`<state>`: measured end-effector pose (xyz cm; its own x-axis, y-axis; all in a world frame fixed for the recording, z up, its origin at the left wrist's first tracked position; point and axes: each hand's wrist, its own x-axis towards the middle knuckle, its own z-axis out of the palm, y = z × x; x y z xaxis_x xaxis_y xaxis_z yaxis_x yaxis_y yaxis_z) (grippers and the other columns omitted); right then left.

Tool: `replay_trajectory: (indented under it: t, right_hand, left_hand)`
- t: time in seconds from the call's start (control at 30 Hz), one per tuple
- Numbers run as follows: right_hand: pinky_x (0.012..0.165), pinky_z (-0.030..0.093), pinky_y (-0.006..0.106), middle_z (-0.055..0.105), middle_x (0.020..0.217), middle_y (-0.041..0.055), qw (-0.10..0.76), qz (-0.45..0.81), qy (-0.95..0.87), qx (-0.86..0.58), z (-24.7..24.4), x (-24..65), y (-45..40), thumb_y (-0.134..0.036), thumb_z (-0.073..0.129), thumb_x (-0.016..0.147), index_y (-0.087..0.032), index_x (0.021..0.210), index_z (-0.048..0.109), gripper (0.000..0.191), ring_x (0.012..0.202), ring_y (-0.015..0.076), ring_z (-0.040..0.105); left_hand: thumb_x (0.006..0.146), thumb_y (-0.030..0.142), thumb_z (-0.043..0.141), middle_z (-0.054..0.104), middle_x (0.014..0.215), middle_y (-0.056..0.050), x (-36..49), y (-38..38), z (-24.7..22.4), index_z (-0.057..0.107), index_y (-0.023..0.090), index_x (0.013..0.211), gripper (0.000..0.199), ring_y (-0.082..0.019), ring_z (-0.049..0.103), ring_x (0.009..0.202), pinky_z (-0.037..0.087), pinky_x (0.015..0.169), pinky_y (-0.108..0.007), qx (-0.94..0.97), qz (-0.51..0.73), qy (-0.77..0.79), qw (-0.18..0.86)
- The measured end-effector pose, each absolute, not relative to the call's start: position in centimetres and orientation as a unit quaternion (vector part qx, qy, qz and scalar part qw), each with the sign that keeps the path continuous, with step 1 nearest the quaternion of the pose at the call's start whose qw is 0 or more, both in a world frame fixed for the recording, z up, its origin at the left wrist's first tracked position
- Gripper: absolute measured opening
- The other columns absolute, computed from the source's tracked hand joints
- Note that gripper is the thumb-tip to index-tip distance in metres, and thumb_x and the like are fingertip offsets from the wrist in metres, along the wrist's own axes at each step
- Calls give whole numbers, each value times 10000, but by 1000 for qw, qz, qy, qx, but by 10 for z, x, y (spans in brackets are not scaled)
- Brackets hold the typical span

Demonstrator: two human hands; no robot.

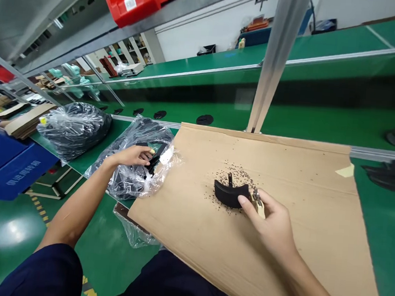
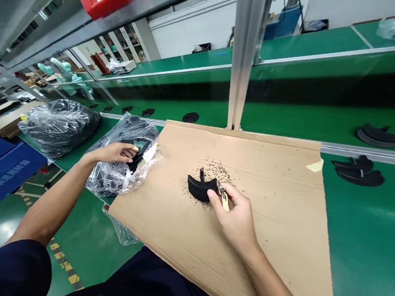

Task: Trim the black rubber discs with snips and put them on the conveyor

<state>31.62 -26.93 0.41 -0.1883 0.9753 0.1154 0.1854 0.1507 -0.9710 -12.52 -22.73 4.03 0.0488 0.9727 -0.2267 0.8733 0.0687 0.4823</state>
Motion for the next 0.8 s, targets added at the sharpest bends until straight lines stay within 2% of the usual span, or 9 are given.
replay_trajectory:
  t: [0.17, 0.27, 0.33, 0.37, 0.5, 0.63, 0.8]
  right_hand:
    - [634, 426, 269, 554, 697, -2, 443, 488, -595, -460, 5, 316, -271, -465, 672, 852, -198, 732, 602, 301, 673, 155, 502]
    - [618, 415, 270, 534, 685, -8, 438, 511, -585, -452, 5, 316, -271, -482, 686, 844, -198, 715, 582, 329, 659, 148, 479]
    - [605, 407, 269, 492, 657, -21, 435, 520, -580, -451, 5, 316, -272, -500, 700, 834, -204, 685, 551, 364, 635, 139, 446]
    - [601, 406, 269, 479, 650, -24, 432, 525, -577, -452, 5, 316, -273, -510, 708, 829, -206, 675, 539, 379, 630, 136, 435]
    - [618, 427, 271, 529, 690, -14, 409, 559, -562, -452, 7, 316, -275, -539, 729, 811, -199, 732, 591, 375, 652, 144, 465]
    - [624, 418, 262, 515, 696, -22, 394, 578, -557, -447, 9, 317, -276, -538, 739, 806, -192, 741, 602, 377, 649, 133, 450]
    - [642, 411, 264, 513, 699, -17, 367, 582, -568, -451, 6, 316, -278, -553, 735, 817, -189, 729, 597, 399, 674, 141, 452]
  left_hand:
    - [776, 396, 599, 647, 671, -12, -105, -233, 52, 640, 184, 809, 219, -183, 640, 670, 528, 635, -256, 670, 170, 707, 149]
    - [866, 379, 587, 678, 810, -31, -55, -250, 55, 653, 160, 944, 242, -181, 661, 770, 545, 701, -254, 685, 291, 655, 131]
    - [915, 372, 609, 712, 1042, -73, -10, -262, 53, 614, 169, 1212, 359, -200, 699, 956, 578, 829, -275, 719, 359, 559, 202]
    - [938, 351, 610, 710, 1117, -85, 13, -266, 52, 586, 187, 1283, 383, -194, 706, 995, 583, 861, -276, 738, 373, 514, 227]
    - [997, 236, 538, 727, 1160, -95, 83, -266, 36, 636, 194, 1263, 286, -177, 715, 1020, 597, 895, -284, 826, 375, 371, 200]
    - [1008, 184, 472, 692, 1275, -131, 109, -255, 8, 527, 156, 1401, 397, -197, 674, 1186, 568, 1026, -326, 821, 426, 339, 173]
    - [994, 222, 546, 723, 1186, -118, 111, -256, -14, 563, 160, 1357, 368, -197, 700, 1107, 586, 972, -325, 809, 441, 327, 210]
